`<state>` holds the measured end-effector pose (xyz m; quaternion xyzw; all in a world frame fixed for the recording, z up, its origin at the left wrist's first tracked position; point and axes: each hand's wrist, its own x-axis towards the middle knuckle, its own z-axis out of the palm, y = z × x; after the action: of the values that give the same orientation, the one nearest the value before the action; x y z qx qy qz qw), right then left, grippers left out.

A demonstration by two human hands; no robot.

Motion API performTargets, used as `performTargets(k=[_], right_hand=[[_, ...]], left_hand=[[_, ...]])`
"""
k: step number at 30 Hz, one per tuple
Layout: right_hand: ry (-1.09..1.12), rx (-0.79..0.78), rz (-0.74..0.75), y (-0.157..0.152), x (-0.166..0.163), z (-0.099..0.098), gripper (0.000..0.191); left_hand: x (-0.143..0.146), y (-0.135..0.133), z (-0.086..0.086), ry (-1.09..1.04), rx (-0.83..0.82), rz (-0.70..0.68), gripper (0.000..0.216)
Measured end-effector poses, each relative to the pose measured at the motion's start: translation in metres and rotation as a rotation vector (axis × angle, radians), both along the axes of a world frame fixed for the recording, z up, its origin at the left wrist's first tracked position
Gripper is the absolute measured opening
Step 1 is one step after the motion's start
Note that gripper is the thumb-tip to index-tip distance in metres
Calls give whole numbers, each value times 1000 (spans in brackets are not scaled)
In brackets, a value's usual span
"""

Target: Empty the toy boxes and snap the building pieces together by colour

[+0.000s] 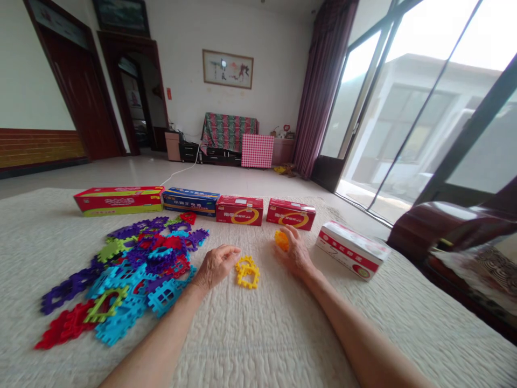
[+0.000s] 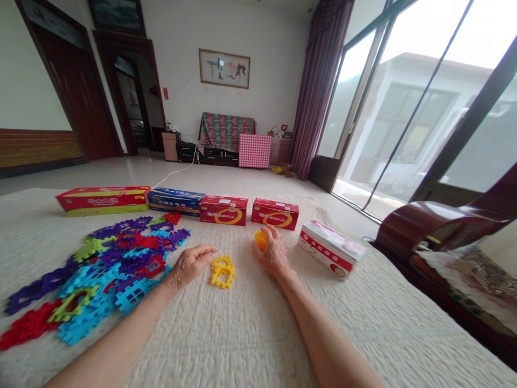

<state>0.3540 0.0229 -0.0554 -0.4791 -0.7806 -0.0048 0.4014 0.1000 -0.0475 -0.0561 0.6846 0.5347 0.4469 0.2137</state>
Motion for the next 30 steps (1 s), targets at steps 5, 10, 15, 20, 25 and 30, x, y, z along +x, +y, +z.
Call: performTargets(k=[5, 10, 15, 20, 25, 30], right_hand=[[-10, -6, -28, 2, -3, -4, 45], [0, -50, -22, 3, -1, -4, 40], [29, -31, -19, 5, 0, -5, 38], [35, -30, -30, 4, 0, -5, 41], [5, -55, -57, 3, -2, -6, 48], [1, -52, -65, 4, -2, -7, 46]], left_hand=[[0, 1, -2, 8, 3, -5, 26], [0, 1, -1, 11, 1, -7, 25], [0, 0, 0, 13, -3, -6, 25], [0, 1, -1, 13, -14, -4, 26], [-1, 1, -2, 8, -14, 0, 25], [0, 0, 1, 28, -1, 8, 24]])
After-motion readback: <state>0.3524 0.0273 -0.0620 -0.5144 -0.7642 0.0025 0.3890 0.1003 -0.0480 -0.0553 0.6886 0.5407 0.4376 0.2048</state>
